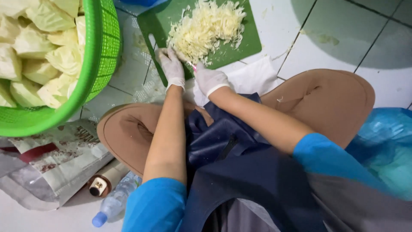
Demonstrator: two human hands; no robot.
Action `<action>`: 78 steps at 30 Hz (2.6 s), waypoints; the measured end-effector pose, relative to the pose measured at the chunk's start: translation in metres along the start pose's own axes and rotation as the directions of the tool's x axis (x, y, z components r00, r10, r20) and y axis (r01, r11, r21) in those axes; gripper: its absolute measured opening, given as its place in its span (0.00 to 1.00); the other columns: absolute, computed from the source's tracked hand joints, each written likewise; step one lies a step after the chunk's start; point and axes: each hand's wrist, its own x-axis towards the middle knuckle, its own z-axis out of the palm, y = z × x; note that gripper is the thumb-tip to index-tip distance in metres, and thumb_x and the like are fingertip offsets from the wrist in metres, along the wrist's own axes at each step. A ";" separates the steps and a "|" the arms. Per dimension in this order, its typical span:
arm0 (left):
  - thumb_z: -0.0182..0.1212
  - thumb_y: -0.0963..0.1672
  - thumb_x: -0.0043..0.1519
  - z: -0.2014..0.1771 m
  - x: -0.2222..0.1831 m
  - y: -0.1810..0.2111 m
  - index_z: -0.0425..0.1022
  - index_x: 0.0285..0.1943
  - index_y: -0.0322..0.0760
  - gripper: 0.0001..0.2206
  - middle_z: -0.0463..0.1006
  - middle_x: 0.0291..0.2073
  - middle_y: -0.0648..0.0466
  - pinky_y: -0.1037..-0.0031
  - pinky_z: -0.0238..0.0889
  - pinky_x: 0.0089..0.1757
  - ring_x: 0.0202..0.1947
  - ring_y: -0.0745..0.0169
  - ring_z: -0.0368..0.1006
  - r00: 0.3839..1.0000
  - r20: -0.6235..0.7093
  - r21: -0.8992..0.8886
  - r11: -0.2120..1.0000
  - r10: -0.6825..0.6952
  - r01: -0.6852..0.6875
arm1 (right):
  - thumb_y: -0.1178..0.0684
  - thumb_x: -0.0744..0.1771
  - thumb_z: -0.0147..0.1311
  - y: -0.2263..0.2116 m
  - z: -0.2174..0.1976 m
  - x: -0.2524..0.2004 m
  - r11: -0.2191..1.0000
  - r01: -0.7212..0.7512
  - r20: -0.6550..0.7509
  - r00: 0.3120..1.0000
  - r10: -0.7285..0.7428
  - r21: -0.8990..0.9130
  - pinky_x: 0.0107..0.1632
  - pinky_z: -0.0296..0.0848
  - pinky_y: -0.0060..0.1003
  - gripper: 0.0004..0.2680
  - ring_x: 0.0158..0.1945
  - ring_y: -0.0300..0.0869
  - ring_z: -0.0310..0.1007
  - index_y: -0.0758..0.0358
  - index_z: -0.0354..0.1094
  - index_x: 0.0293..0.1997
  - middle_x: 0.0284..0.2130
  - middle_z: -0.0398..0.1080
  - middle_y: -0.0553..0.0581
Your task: Shredding cabbage chunks into thin strips using a knife on a cutting board while sitting on the floor.
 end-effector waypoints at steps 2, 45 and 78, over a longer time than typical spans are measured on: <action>0.50 0.50 0.63 0.001 -0.001 0.001 0.65 0.56 0.32 0.20 0.69 0.52 0.35 0.61 0.54 0.57 0.57 0.39 0.61 0.998 0.000 0.043 0.997 0.067 -0.067 | 0.34 0.63 0.11 -0.005 0.000 -0.007 1.000 0.015 0.049 0.999 -0.015 0.001 0.66 0.50 0.43 0.29 0.66 0.44 0.51 0.62 0.54 0.61 0.60 0.57 0.61; 0.59 0.51 0.50 -0.070 0.013 -0.024 0.73 0.36 0.26 0.20 0.74 0.34 0.31 0.56 0.61 0.46 0.43 0.36 0.71 0.963 -0.266 0.083 0.994 -0.044 0.069 | 0.41 0.67 0.20 0.011 0.024 0.019 0.870 0.381 -0.037 0.910 -0.412 -0.312 0.54 0.63 0.57 0.20 0.53 0.60 0.66 0.68 0.45 0.57 0.44 0.68 0.72; 0.68 0.44 0.38 -0.011 0.021 -0.023 0.74 0.29 0.28 0.15 0.73 0.17 0.43 0.63 0.60 0.16 0.13 0.54 0.68 0.851 0.178 -0.058 0.859 -0.493 0.509 | 0.43 0.68 0.26 0.025 0.017 0.000 0.883 0.315 -0.085 0.928 -0.364 -0.347 0.54 0.64 0.56 0.15 0.53 0.58 0.67 0.63 0.47 0.53 0.43 0.69 0.68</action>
